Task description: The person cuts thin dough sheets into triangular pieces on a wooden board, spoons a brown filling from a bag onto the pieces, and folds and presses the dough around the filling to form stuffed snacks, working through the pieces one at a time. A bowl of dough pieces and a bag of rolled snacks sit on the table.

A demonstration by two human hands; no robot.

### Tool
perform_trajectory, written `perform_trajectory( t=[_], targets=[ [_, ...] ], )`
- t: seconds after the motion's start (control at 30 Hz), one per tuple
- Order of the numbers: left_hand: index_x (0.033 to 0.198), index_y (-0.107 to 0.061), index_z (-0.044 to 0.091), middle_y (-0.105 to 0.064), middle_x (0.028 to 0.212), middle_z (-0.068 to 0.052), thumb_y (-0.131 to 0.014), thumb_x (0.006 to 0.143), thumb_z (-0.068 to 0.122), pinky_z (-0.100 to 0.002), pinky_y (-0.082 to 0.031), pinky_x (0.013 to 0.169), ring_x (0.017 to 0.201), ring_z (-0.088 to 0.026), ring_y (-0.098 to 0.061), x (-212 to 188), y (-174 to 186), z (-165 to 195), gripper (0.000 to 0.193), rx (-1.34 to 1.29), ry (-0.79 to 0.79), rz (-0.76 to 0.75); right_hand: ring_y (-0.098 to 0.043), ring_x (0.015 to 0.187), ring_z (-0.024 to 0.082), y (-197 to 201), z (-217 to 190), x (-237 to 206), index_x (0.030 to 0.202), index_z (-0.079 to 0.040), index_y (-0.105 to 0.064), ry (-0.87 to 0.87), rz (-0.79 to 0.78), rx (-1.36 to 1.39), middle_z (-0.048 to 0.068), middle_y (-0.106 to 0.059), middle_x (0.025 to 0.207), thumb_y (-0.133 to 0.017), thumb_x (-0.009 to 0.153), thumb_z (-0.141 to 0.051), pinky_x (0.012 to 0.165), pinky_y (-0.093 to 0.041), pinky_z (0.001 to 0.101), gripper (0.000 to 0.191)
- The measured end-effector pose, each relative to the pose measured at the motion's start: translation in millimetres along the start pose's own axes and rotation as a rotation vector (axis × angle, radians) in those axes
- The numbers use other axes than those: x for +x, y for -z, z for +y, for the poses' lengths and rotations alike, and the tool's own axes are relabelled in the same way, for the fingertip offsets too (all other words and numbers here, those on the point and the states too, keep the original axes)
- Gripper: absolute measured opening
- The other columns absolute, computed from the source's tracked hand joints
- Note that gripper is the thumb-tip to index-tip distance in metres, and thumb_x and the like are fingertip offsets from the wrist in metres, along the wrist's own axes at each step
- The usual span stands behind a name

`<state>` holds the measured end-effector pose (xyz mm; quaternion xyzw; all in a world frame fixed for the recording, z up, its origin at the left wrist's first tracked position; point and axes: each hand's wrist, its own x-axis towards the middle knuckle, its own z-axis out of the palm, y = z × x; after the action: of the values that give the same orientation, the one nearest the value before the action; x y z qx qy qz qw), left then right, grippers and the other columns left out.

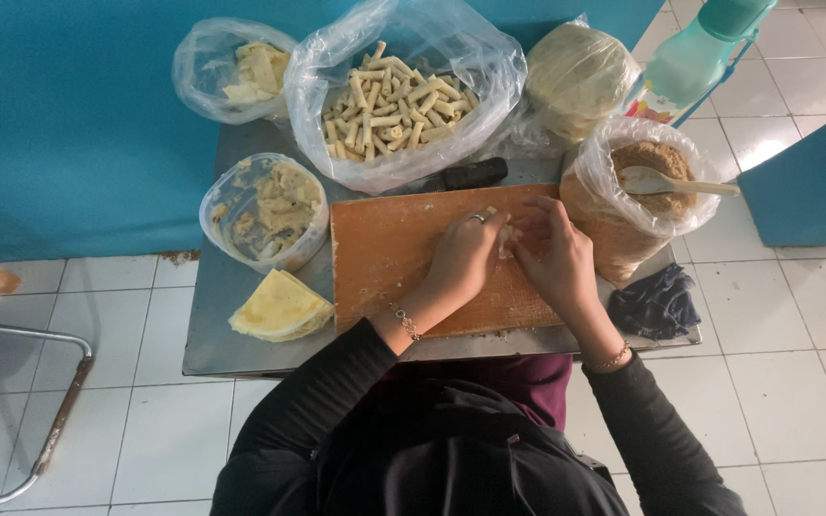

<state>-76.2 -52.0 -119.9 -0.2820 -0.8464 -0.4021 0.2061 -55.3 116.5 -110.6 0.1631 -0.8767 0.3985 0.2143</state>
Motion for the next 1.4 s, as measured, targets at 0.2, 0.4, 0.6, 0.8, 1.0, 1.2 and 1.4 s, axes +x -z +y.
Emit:
perform_trajectory(
  t=[0.2,0.4,0.6,0.8,1.0,1.2,1.4],
  targets=[
    [0.119,-0.064,-0.005,-0.066,0.105,-0.017,-0.061,0.085,-0.007,-0.047,-0.054,0.086,0.099,-0.038,-0.067,-1,3,-1,0.034,-0.014,-0.015,-0.036,-0.076,0.1,0.023,6,-5,-1,0.144,-0.007,-0.047,-0.016,-0.097,0.006,0.009,-0.076,0.108,-0.078,0.087,-0.008,0.084,-0.06,0.033,0.065],
    [0.12,-0.062,-0.003,-0.054,0.115,-0.019,-0.065,0.084,-0.003,-0.049,-0.053,0.078,0.097,-0.041,-0.065,0,4,-2,0.036,-0.041,0.086,-0.099,-0.077,0.1,0.024,9,-3,-4,0.146,-0.009,-0.046,-0.001,-0.15,-0.009,0.009,-0.076,0.11,-0.076,0.087,-0.009,0.084,-0.06,0.0347,0.066],
    [0.097,-0.063,-0.006,-0.054,0.12,-0.024,-0.066,0.086,-0.004,-0.048,-0.055,0.082,0.1,-0.042,-0.066,2,4,-3,0.011,-0.037,0.113,-0.139,-0.076,0.094,0.024,9,-5,-4,0.147,-0.011,-0.045,0.008,-0.211,-0.113,0.005,-0.077,0.111,-0.074,0.089,-0.012,0.077,-0.061,0.0358,0.064],
    [0.089,-0.068,-0.006,-0.042,0.144,-0.038,-0.073,0.082,0.003,-0.05,-0.05,0.1,0.117,-0.047,-0.06,0,10,-10,0.013,0.016,0.023,-0.221,-0.074,0.098,0.028,20,-5,1,0.141,-0.012,-0.053,0.158,-0.209,-0.168,0.006,-0.076,0.11,-0.071,0.092,-0.008,0.083,-0.059,0.0389,0.053],
    [0.103,-0.074,0.001,-0.045,0.147,-0.031,-0.079,0.082,0.016,-0.056,-0.038,0.112,0.137,-0.045,-0.043,-2,16,-15,0.026,0.112,-0.031,-0.232,-0.073,0.095,0.026,33,-1,14,0.137,-0.012,-0.056,0.277,-0.308,-0.22,0.005,-0.076,0.109,-0.07,0.093,-0.011,0.083,-0.056,0.0404,0.047],
    [0.096,-0.077,0.004,-0.049,0.143,-0.025,-0.081,0.081,0.025,-0.056,-0.036,0.104,0.129,-0.037,-0.047,-5,21,-12,0.026,0.286,-0.096,-0.26,-0.072,0.095,0.024,30,-3,9,0.137,-0.013,-0.058,0.272,-0.294,-0.345,0.001,-0.077,0.103,-0.071,0.091,-0.015,0.086,-0.052,0.0423,0.048],
    [0.094,-0.079,0.007,-0.055,0.136,-0.015,-0.08,0.084,0.025,-0.051,-0.036,0.1,0.126,-0.032,-0.047,-4,20,-13,0.02,0.346,-0.192,-0.198,-0.071,0.093,0.029,36,5,21,0.127,-0.012,-0.064,0.277,-0.376,-0.247,0.005,-0.076,0.103,-0.077,0.084,-0.024,0.082,-0.053,0.0417,0.046]
  ],
)
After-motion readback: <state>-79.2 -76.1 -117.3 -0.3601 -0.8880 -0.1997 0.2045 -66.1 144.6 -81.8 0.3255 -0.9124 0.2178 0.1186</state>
